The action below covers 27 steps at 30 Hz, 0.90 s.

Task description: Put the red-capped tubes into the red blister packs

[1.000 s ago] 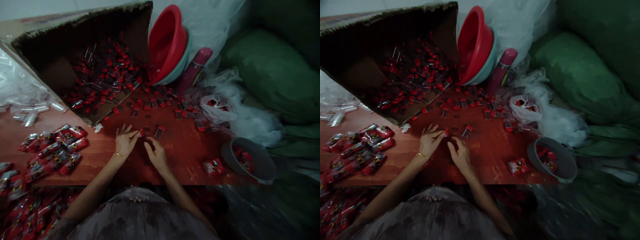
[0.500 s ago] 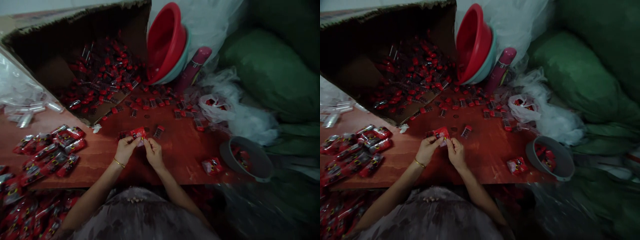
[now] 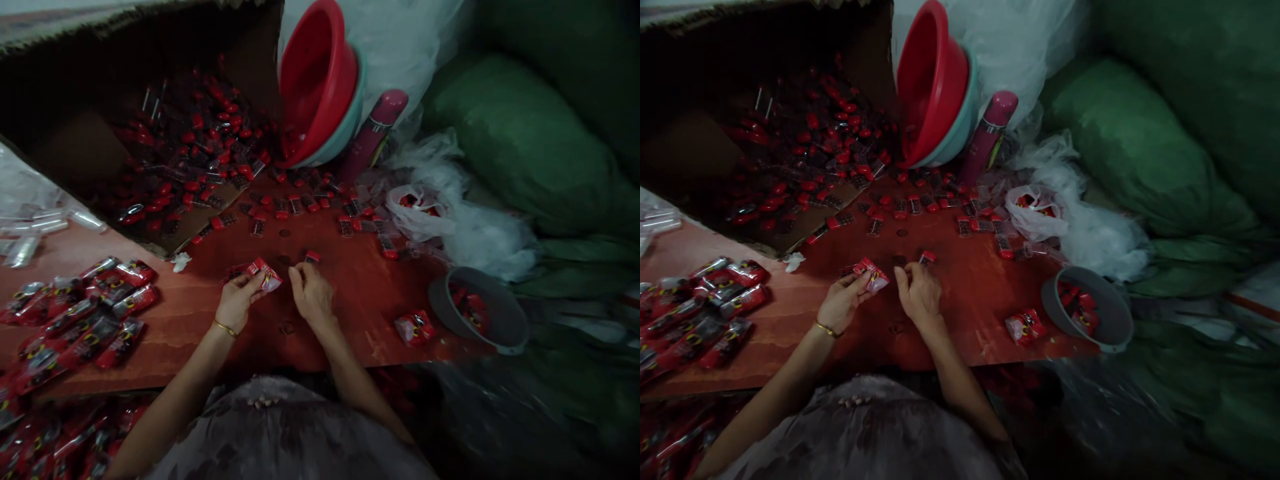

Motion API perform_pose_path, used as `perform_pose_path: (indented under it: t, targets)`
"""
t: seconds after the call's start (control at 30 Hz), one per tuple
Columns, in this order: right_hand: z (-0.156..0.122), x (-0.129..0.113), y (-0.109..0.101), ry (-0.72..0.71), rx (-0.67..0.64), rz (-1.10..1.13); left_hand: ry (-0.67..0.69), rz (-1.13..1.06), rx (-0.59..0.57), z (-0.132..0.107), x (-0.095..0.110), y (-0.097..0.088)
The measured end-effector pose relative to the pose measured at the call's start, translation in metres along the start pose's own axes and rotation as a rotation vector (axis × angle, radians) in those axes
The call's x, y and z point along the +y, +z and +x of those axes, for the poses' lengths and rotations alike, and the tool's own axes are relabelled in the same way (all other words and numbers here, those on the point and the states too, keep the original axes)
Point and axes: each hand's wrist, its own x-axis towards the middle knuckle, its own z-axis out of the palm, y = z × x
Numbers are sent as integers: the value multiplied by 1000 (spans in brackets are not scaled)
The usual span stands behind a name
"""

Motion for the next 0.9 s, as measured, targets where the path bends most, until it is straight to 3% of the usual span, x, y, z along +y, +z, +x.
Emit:
perform_pose_path:
  t: [0.1,0.23,0.3,0.47,0.53,0.67,0.9]
  targets:
    - [11,19,-1,146,152,-260,-64,-83,-26,1,5,-1]
    - [14,33,1,148,116,-311,-136,-154,-97,-3,8,1]
    - [8,31,-3,110,23,-189,-144,-179,-90,-6,8,1]
    - [-23,14,-29,109,-289,535,-107,-126,-67,-9,8,-2]
    - [-36,7,-40,150,-363,717,-84,-100,-63,-11,7,-1]
    - [-52,-3,-50,200,-439,833,-46,-79,-88,-15,3,5]
    - [-54,-10,-45,272,-527,922,138,-24,-100,-18,-5,3]
